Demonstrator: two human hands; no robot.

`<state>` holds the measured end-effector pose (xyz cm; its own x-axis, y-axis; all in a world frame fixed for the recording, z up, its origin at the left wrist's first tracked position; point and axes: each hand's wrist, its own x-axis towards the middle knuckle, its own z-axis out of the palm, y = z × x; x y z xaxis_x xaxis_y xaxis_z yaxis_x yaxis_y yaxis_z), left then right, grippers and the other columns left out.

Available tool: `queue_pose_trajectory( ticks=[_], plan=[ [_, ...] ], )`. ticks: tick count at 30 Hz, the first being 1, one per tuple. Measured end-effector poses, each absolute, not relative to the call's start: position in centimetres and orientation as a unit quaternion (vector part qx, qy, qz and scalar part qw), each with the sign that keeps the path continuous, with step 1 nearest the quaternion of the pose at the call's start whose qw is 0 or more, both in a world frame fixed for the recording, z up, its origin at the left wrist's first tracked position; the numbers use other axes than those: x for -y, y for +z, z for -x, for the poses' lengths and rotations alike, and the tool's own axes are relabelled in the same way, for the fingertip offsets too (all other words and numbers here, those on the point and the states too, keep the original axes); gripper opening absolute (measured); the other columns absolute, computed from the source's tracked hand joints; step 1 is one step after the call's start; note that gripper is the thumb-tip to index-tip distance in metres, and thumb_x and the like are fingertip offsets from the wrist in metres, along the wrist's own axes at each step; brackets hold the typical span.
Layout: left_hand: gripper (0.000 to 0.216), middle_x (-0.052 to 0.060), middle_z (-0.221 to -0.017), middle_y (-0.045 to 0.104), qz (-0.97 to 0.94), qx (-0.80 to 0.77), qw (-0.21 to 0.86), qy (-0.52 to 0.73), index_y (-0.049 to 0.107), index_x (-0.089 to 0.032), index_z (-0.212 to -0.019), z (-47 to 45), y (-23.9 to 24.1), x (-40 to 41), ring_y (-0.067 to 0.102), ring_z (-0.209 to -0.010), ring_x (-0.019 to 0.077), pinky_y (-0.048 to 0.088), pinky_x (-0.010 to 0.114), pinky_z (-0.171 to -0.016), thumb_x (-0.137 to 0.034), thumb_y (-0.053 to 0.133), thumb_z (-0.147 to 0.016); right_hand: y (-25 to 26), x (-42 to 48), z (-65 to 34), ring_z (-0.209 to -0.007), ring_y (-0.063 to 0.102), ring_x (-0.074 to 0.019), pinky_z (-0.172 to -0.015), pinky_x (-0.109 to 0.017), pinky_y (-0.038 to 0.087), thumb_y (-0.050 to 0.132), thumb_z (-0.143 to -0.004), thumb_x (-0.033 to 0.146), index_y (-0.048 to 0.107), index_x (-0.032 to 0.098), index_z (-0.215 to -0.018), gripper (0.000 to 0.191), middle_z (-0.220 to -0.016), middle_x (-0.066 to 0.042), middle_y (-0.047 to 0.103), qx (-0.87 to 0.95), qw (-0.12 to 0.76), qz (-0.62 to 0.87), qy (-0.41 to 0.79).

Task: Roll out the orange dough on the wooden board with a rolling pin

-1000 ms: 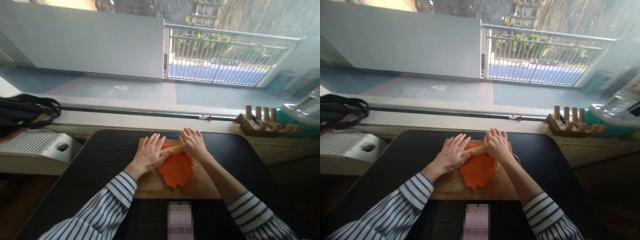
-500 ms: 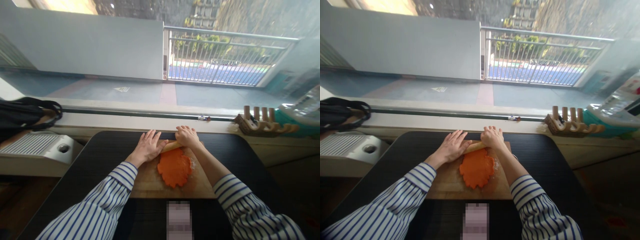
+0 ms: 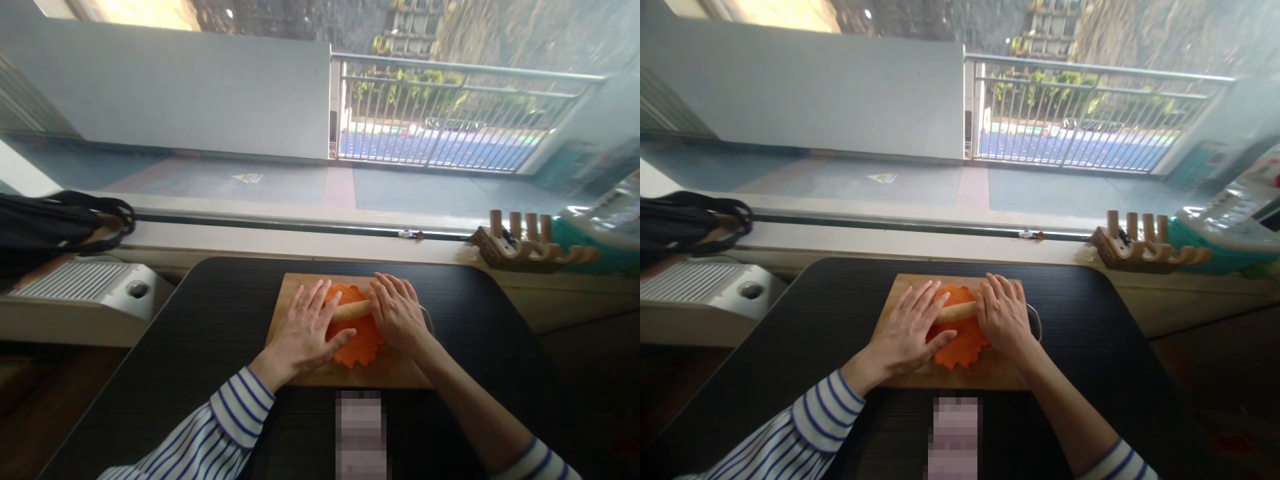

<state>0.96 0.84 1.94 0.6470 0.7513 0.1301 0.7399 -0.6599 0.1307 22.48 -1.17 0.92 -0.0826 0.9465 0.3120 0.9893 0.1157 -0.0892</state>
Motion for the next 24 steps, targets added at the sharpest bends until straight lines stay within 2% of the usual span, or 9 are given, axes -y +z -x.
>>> queue_pose_trajectory(
  ticks=[7, 11, 20, 24],
  plan=[
    [0.081, 0.016, -0.152, 0.030, -0.887, -0.453, 0.057, 0.065, 0.035, -0.013, -0.144, -1.3, 2.2, -2.9, 0.022, -0.142, 0.0282, 0.018, 0.050, -0.115, -0.070, 0.021, -0.089, 1.2, -1.1, -22.0, -0.122, 0.047, -0.0244, -0.107, -0.047, 0.021, 0.028, -0.097, 0.030, 0.058, 0.019, -0.118, 0.039, -0.130, -0.009, 0.059, 0.719, 0.159, 0.672, -0.080],
    [0.081, 0.014, -0.153, 0.030, -0.871, -0.481, 0.091, 0.043, 0.032, -0.017, -0.146, -1.4, 2.4, -5.0, 0.022, -0.143, 0.0279, 0.018, 0.050, -0.114, -0.071, 0.018, -0.088, 1.9, -3.2, -21.6, -0.119, 0.049, -0.0224, -0.107, -0.045, 0.019, 0.031, -0.095, 0.029, 0.057, 0.022, -0.120, 0.036, -0.127, -0.008, 0.061, 0.715, 0.144, 0.682, -0.055],
    [0.084, 0.014, -0.154, 0.027, -0.853, -0.508, 0.119, 0.022, 0.030, -0.018, -0.147, -1.5, 2.3, -8.5, 0.018, -0.144, 0.0266, 0.013, 0.048, -0.115, -0.074, 0.013, -0.086, 2.8, -7.7, -21.3, -0.119, 0.048, -0.0263, -0.098, -0.045, 0.031, 0.034, -0.091, 0.032, 0.051, 0.022, -0.126, 0.040, -0.131, -0.009, 0.056, 0.695, 0.066, 0.716, 0.022],
    [0.084, 0.014, -0.154, 0.028, -0.853, -0.510, 0.112, 0.018, 0.031, -0.017, -0.146, -1.5, 2.4, -8.3, 0.019, -0.143, 0.0269, 0.015, 0.049, -0.114, -0.073, 0.012, -0.086, 3.1, -7.6, -21.2, -0.117, 0.049, -0.0261, -0.097, -0.044, 0.032, 0.034, -0.091, 0.031, 0.052, 0.022, -0.124, 0.039, -0.127, -0.010, 0.058, 0.696, 0.056, 0.716, 0.026]
  ],
)
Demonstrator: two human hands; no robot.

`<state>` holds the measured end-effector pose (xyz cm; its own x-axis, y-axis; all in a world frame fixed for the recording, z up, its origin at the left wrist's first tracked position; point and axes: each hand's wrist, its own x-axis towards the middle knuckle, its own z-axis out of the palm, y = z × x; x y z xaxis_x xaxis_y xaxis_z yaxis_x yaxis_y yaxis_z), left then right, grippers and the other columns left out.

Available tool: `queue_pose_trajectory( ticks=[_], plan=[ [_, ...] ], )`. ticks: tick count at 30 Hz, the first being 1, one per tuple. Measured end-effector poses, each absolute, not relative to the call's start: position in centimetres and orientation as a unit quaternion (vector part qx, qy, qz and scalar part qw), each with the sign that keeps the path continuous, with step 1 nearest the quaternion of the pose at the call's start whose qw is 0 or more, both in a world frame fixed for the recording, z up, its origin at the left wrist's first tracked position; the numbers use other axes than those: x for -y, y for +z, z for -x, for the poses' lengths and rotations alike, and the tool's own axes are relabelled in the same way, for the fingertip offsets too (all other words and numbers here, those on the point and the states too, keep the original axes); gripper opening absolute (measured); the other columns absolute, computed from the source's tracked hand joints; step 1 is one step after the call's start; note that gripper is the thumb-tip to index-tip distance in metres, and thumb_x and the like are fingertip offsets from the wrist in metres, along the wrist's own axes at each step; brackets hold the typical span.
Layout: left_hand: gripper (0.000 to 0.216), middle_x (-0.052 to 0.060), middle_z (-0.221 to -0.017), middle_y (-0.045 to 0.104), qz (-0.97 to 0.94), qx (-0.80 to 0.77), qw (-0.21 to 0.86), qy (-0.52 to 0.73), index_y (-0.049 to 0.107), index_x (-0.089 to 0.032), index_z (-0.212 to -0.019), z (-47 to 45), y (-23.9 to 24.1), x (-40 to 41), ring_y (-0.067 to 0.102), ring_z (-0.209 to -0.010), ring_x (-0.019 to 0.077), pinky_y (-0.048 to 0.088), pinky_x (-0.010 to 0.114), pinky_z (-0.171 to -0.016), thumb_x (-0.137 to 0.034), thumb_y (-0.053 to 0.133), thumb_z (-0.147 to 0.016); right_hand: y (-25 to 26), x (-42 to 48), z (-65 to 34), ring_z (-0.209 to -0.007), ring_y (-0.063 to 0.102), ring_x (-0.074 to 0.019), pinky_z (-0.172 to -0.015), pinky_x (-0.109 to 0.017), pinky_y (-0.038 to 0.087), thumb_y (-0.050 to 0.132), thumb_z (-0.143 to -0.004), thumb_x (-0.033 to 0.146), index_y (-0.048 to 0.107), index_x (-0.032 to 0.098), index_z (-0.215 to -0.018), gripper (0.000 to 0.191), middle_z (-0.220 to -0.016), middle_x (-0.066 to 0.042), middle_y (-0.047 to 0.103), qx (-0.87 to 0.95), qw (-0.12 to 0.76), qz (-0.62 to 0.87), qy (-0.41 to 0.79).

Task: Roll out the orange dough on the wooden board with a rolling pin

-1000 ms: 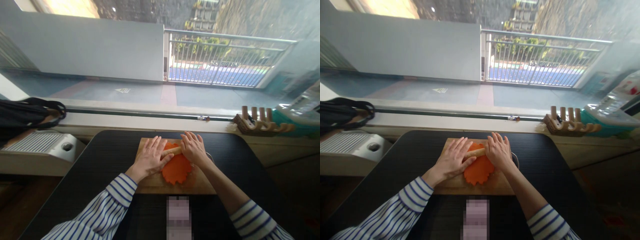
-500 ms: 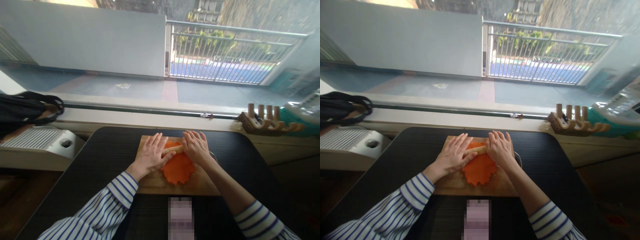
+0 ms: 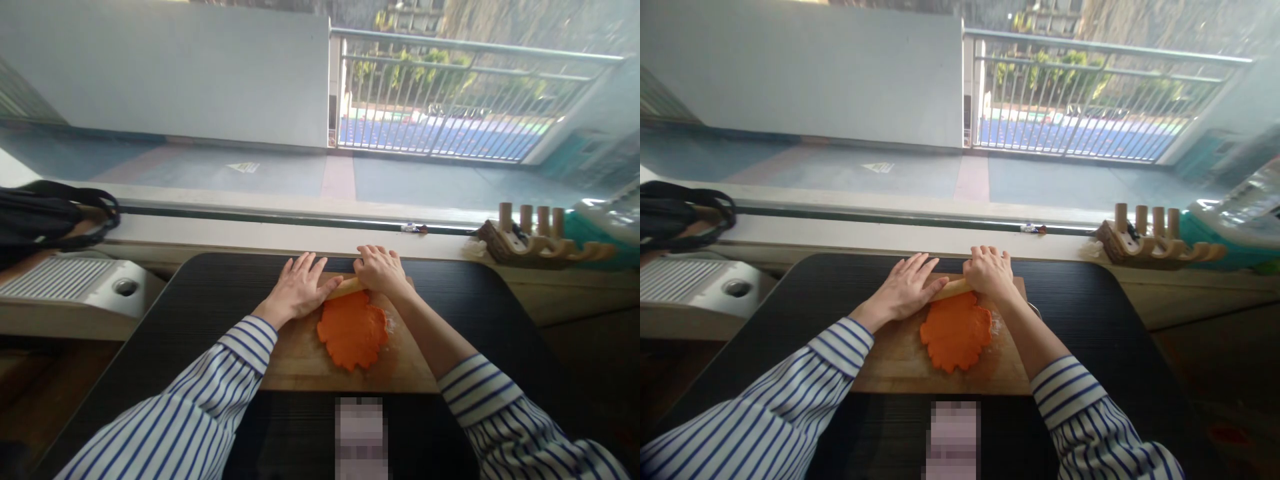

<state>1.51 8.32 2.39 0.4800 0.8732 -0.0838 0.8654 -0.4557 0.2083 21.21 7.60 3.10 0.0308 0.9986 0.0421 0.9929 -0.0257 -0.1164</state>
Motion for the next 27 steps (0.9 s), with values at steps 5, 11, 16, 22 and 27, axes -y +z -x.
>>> queue_pose_trajectory(
  ticks=[5, 11, 16, 22, 27],
  plan=[
    [0.084, 0.014, -0.153, 0.029, -0.864, -0.492, 0.106, 0.016, 0.031, -0.018, -0.146, -1.6, 2.6, -6.4, 0.019, -0.143, 0.0280, 0.015, 0.051, -0.114, -0.074, 0.014, -0.086, 2.8, -4.8, -21.3, -0.118, 0.047, -0.0242, -0.102, -0.043, 0.027, 0.030, -0.094, 0.029, 0.055, 0.022, -0.120, 0.037, -0.126, -0.009, 0.059, 0.705, 0.094, 0.702, -0.031],
    [0.084, 0.013, -0.154, 0.027, -0.881, -0.463, 0.091, 0.043, 0.028, -0.017, -0.147, -1.4, 2.6, -3.0, 0.018, -0.144, 0.0267, 0.014, 0.048, -0.116, -0.073, 0.019, -0.086, 1.8, -0.7, -21.5, -0.133, 0.034, -0.0242, -0.109, -0.047, 0.018, 0.028, -0.096, 0.031, 0.053, 0.021, -0.127, 0.041, -0.144, -0.009, 0.045, 0.705, 0.108, 0.698, -0.059],
    [0.087, 0.014, -0.155, 0.023, -0.897, -0.434, 0.068, 0.058, 0.030, -0.016, -0.147, -1.1, 2.3, -0.7, 0.016, -0.144, 0.0294, 0.011, 0.050, -0.117, -0.075, 0.026, -0.083, 1.6, 2.0, -21.9, -0.134, 0.031, -0.0251, -0.111, -0.047, 0.017, 0.024, -0.098, 0.035, 0.055, 0.018, -0.126, 0.045, -0.147, -0.010, 0.041, 0.726, 0.100, 0.678, -0.059],
    [0.087, 0.013, -0.153, 0.030, -0.884, -0.459, 0.072, 0.057, 0.031, -0.017, -0.146, -1.3, 2.2, -2.3, 0.020, -0.143, 0.0282, 0.014, 0.048, -0.116, -0.076, 0.024, -0.083, 1.9, 0.0, -21.8, -0.133, 0.034, -0.0241, -0.111, -0.052, 0.014, 0.024, -0.098, 0.034, 0.055, 0.020, -0.126, 0.044, -0.142, -0.009, 0.047, 0.724, 0.093, 0.682, -0.044],
    [0.085, 0.013, -0.153, 0.031, -0.867, -0.488, 0.092, 0.032, 0.030, -0.019, -0.147, -1.5, 2.2, -5.2, 0.020, -0.143, 0.0274, 0.015, 0.048, -0.115, -0.076, 0.018, -0.084, 2.6, -3.2, -21.5, -0.130, 0.038, -0.0244, -0.110, -0.053, 0.016, 0.027, -0.097, 0.032, 0.055, 0.022, -0.124, 0.040, -0.140, -0.009, 0.049, 0.729, 0.088, 0.678, -0.033]
  ],
)
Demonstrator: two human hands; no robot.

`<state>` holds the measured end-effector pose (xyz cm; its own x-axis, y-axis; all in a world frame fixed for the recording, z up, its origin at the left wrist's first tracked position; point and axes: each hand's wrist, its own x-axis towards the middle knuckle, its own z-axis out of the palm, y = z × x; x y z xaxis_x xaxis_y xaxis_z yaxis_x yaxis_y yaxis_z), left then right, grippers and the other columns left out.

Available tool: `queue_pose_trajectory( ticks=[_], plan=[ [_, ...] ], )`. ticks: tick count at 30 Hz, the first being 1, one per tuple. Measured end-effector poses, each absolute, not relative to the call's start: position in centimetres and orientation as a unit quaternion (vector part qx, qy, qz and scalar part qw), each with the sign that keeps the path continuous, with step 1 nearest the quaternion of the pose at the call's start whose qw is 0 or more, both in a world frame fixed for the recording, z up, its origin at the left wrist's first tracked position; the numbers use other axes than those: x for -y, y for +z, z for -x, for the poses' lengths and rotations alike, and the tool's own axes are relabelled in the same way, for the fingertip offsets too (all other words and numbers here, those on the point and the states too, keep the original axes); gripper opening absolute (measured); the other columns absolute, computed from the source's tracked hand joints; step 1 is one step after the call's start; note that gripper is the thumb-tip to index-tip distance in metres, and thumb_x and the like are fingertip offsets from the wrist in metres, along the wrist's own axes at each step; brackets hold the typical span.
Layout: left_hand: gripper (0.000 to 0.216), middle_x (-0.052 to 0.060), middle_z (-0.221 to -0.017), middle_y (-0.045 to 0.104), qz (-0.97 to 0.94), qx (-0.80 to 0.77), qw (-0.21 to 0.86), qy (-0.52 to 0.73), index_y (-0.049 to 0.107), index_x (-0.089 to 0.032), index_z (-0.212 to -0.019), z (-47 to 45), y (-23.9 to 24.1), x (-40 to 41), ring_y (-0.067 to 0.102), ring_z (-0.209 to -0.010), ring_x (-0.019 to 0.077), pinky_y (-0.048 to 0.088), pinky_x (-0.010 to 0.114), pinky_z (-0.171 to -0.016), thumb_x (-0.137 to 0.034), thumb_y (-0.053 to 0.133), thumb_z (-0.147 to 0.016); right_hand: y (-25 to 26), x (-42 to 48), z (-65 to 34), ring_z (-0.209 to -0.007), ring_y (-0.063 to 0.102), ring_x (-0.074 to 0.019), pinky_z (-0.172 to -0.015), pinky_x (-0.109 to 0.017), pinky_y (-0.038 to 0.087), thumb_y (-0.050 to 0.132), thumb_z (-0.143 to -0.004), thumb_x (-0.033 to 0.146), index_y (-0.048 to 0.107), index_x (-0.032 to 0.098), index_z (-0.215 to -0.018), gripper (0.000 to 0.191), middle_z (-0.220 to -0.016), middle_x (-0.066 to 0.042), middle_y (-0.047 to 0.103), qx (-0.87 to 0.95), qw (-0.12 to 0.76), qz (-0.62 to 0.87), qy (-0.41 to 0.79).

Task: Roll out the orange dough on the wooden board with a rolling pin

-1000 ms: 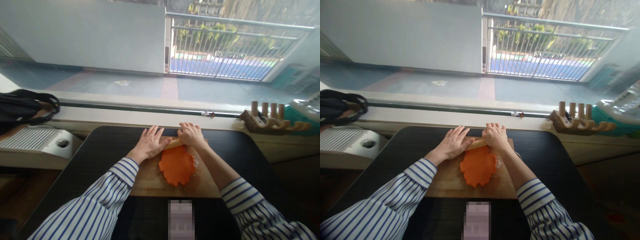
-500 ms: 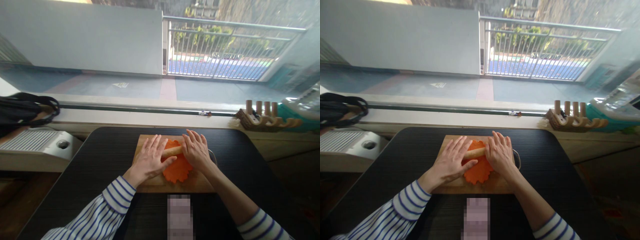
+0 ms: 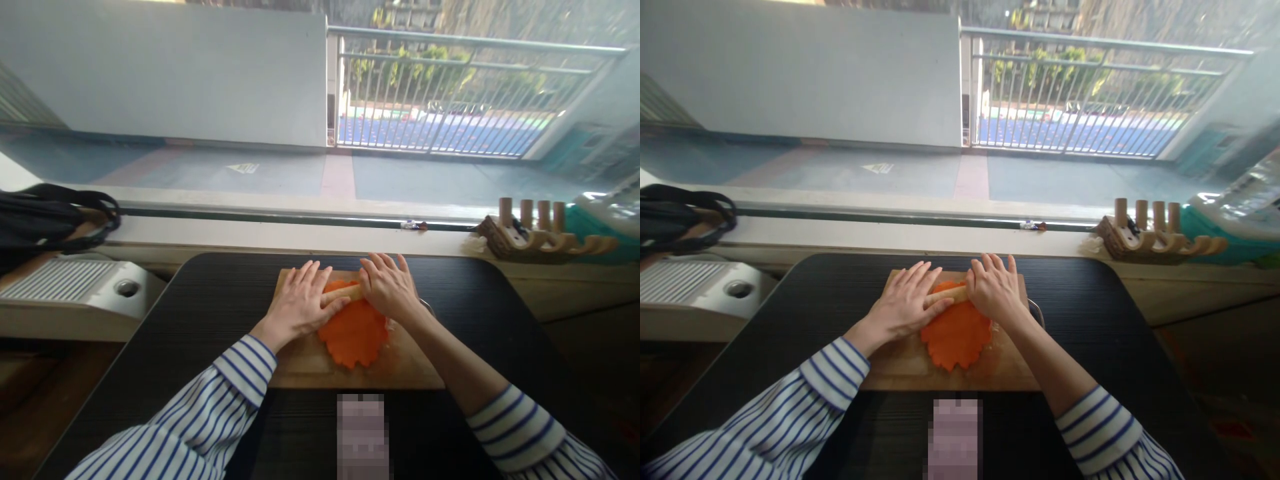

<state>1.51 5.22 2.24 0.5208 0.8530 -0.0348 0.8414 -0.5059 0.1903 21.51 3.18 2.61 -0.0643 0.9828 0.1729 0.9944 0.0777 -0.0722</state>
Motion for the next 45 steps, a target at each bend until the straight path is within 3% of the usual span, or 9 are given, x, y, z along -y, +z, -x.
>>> queue_pose_trajectory(
  ticks=[8, 17, 21, 27, 30, 34, 39, 45],
  plan=[
    [0.086, 0.013, -0.155, 0.026, -0.852, -0.510, 0.114, 0.013, 0.028, -0.018, -0.147, -1.4, 2.2, -8.6, 0.017, -0.144, 0.0275, 0.013, 0.048, -0.114, -0.075, 0.013, -0.085, 3.0, -6.8, -21.2, -0.125, 0.041, -0.0257, -0.105, -0.049, 0.025, 0.031, -0.094, 0.031, 0.054, 0.023, -0.122, 0.037, -0.130, -0.009, 0.055, 0.718, 0.065, 0.693, 0.012],
    [0.083, 0.013, -0.151, 0.035, -0.843, -0.526, 0.109, 0.036, 0.037, -0.016, -0.143, -1.5, 2.0, -10.3, 0.026, -0.141, 0.0267, 0.018, 0.046, -0.113, -0.071, 0.010, -0.087, 3.7, -8.5, -20.8, -0.116, 0.050, -0.0265, -0.097, -0.047, 0.034, 0.034, -0.090, 0.030, 0.058, 0.021, -0.114, 0.035, -0.123, -0.011, 0.060, 0.694, 0.041, 0.716, 0.066],
    [0.084, 0.016, -0.152, 0.031, -0.846, -0.519, 0.117, 0.020, 0.035, -0.017, -0.145, -1.4, 2.2, -8.6, 0.021, -0.142, 0.0284, 0.017, 0.050, -0.113, -0.072, 0.009, -0.086, 3.9, -6.6, -20.7, -0.119, 0.047, -0.0263, -0.101, -0.049, 0.030, 0.032, -0.093, 0.030, 0.059, 0.021, -0.113, 0.035, -0.122, -0.011, 0.060, 0.702, 0.055, 0.709, 0.037],
    [0.080, 0.014, -0.152, 0.033, -0.863, -0.495, 0.097, 0.033, 0.033, -0.018, -0.145, -1.3, 2.3, -5.1, 0.022, -0.142, 0.0280, 0.017, 0.051, -0.114, -0.070, 0.013, -0.088, 3.2, -2.5, -21.0, -0.134, 0.034, -0.0258, -0.109, -0.054, 0.019, 0.027, -0.096, 0.031, 0.056, 0.020, -0.122, 0.040, -0.142, -0.013, 0.046, 0.718, 0.086, 0.690, -0.028],
    [0.079, 0.014, -0.151, 0.035, -0.875, -0.476, 0.071, 0.051, 0.035, -0.014, -0.145, -1.3, 2.3, -3.6, 0.024, -0.142, 0.0266, 0.018, 0.047, -0.115, -0.067, 0.015, -0.090, 2.7, -1.0, -21.1, -0.138, 0.028, -0.0255, -0.110, -0.056, 0.017, 0.023, -0.098, 0.033, 0.052, 0.017, -0.129, 0.045, -0.147, -0.012, 0.040, 0.721, 0.091, 0.686, -0.025],
    [0.076, 0.015, -0.149, 0.038, -0.891, -0.448, 0.022, 0.070, 0.038, -0.012, -0.143, -1.2, 1.9, -1.2, 0.028, -0.140, 0.0294, 0.022, 0.051, -0.114, -0.065, 0.022, -0.091, 2.0, 1.1, -21.5, -0.139, 0.028, -0.0274, -0.110, -0.057, 0.019, 0.023, -0.099, 0.035, 0.049, 0.016, -0.133, 0.048, -0.148, -0.011, 0.039, 0.731, 0.100, 0.675, -0.005],
    [0.062, 0.018, -0.143, 0.044, -0.901, -0.418, -0.045, 0.110, 0.047, -0.008, -0.136, -0.9, 1.1, 0.8, 0.036, -0.136, 0.0313, 0.027, 0.052, -0.112, -0.052, 0.032, -0.095, 0.8, 3.5, -22.9, -0.136, 0.034, -0.0264, -0.111, -0.051, 0.025, 0.032, -0.098, 0.038, 0.049, 0.017, -0.134, 0.045, -0.146, -0.010, 0.043, 0.759, 0.143, 0.635, 0.008],
    [0.033, 0.010, -0.130, 0.060, -0.910, -0.395, -0.031, 0.120, 0.059, -0.018, -0.121, -0.5, 1.8, 0.4, 0.050, -0.125, 0.0248, 0.035, 0.048, -0.108, -0.031, 0.044, -0.095, 0.7, 4.0, -24.6, -0.127, 0.047, -0.0221, -0.111, -0.047, 0.029, 0.050, -0.093, 0.039, 0.060, 0.022, -0.117, 0.030, -0.130, -0.008, 0.059, 0.806, 0.186, 0.562, 0.008]
  ],
)
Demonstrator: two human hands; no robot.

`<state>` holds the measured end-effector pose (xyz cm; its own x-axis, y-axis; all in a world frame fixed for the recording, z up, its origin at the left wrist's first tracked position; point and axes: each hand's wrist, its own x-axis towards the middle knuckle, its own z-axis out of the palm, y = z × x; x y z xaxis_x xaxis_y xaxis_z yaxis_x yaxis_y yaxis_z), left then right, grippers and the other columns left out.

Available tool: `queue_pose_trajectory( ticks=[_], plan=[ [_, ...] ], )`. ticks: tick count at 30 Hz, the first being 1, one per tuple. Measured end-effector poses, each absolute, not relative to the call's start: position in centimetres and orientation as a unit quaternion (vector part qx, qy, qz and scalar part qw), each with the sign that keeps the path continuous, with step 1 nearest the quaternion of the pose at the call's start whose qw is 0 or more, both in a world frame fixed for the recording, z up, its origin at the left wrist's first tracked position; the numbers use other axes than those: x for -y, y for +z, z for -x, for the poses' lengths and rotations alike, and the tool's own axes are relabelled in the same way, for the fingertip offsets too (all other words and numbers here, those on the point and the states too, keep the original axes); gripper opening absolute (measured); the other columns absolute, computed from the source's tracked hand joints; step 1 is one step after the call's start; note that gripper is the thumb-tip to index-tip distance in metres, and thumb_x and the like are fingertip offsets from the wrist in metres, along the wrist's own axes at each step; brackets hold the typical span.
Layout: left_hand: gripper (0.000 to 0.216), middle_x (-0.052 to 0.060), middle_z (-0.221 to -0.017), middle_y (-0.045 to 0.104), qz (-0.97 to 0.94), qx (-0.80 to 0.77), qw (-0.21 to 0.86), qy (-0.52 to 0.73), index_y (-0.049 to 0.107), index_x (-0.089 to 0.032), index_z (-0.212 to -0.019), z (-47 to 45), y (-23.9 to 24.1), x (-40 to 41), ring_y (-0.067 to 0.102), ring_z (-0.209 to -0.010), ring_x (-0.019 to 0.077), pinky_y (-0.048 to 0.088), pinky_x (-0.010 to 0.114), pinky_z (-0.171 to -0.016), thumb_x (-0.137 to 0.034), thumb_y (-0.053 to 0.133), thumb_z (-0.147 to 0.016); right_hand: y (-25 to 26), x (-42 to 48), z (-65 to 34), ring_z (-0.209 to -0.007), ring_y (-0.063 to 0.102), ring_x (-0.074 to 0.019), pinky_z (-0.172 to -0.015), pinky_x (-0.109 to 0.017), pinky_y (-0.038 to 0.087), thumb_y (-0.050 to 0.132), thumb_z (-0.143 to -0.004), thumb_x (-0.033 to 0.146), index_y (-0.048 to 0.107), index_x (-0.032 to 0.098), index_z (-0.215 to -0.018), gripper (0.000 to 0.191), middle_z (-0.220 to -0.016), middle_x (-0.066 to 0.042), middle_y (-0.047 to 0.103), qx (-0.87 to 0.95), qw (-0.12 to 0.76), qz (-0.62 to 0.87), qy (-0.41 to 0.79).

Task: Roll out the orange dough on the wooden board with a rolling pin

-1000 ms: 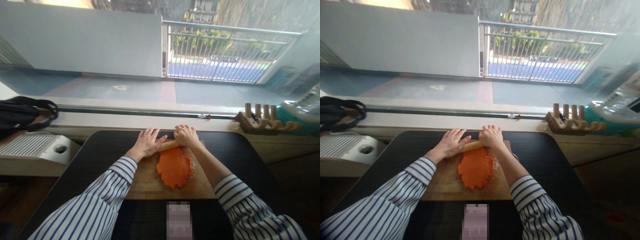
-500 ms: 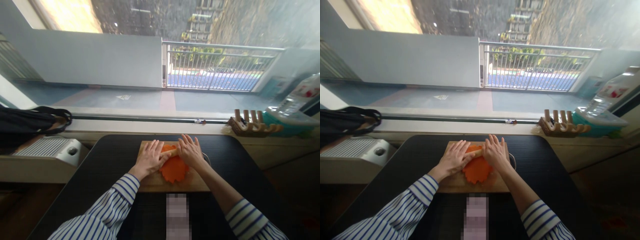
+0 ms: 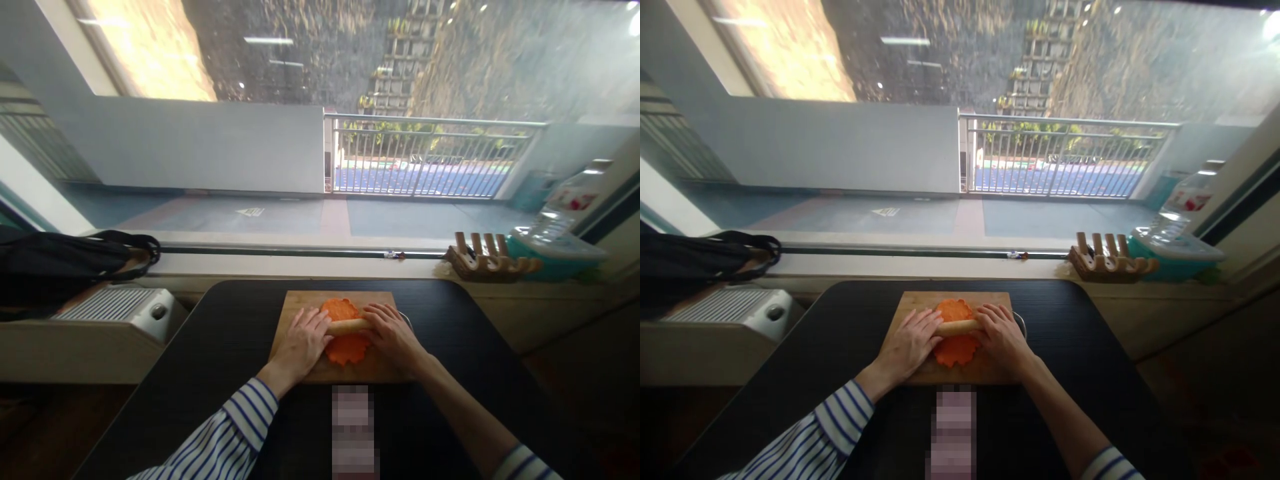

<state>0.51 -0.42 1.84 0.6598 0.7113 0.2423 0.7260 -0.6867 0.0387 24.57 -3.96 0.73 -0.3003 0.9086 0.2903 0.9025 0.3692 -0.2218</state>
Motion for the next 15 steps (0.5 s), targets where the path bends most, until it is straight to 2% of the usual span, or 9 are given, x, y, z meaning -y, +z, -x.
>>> queue_pose_trajectory(
  ticks=[4, 10, 12, 15],
  plan=[
    [0.028, 0.008, -0.131, 0.059, 0.917, 0.378, 0.016, -0.127, 0.061, -0.020, -0.116, -0.1, 2.9, 1.1, 0.049, -0.126, 0.0239, 0.032, 0.049, -0.110, -0.031, 0.049, -0.093, 2.4, 5.2, -25.0, -0.129, 0.045, -0.0244, -0.112, -0.058, 0.021, 0.052, -0.093, 0.040, 0.061, 0.023, -0.111, 0.027, -0.130, -0.008, 0.059, 0.823, 0.190, 0.535, 0.002],
    [0.030, 0.012, -0.135, 0.056, 0.929, 0.343, 0.020, -0.133, 0.063, -0.022, -0.112, 0.7, 2.3, 2.9, 0.048, -0.127, 0.0239, 0.036, 0.048, -0.107, -0.036, 0.043, -0.095, 3.1, 7.6, -24.8, -0.131, 0.042, -0.0238, -0.111, -0.056, 0.023, 0.044, -0.096, 0.042, 0.062, 0.022, -0.102, 0.027, -0.132, -0.008, 0.057, 0.846, 0.158, 0.508, 0.035],
    [0.034, 0.014, -0.135, 0.055, 0.927, 0.347, 0.029, -0.138, 0.061, -0.021, -0.118, 0.7, 1.8, 3.1, 0.047, -0.128, 0.0245, 0.036, 0.048, -0.107, -0.036, 0.040, -0.096, 2.5, 7.8, -24.5, -0.131, 0.042, -0.0242, -0.112, -0.057, 0.021, 0.042, -0.097, 0.040, 0.062, 0.021, -0.104, 0.029, -0.134, -0.009, 0.056, 0.836, 0.154, 0.526, 0.034],
    [0.045, 0.014, -0.138, 0.052, 0.925, 0.354, 0.030, -0.135, 0.055, -0.021, -0.130, 0.4, 1.4, 3.0, 0.041, -0.133, 0.0266, 0.031, 0.050, -0.110, -0.045, 0.039, -0.095, 1.6, 7.6, -24.1, -0.133, 0.039, -0.0255, -0.113, -0.057, 0.018, 0.040, -0.097, 0.040, 0.057, 0.018, -0.118, 0.035, -0.138, -0.012, 0.052, 0.822, 0.155, 0.547, 0.002]
  ],
)
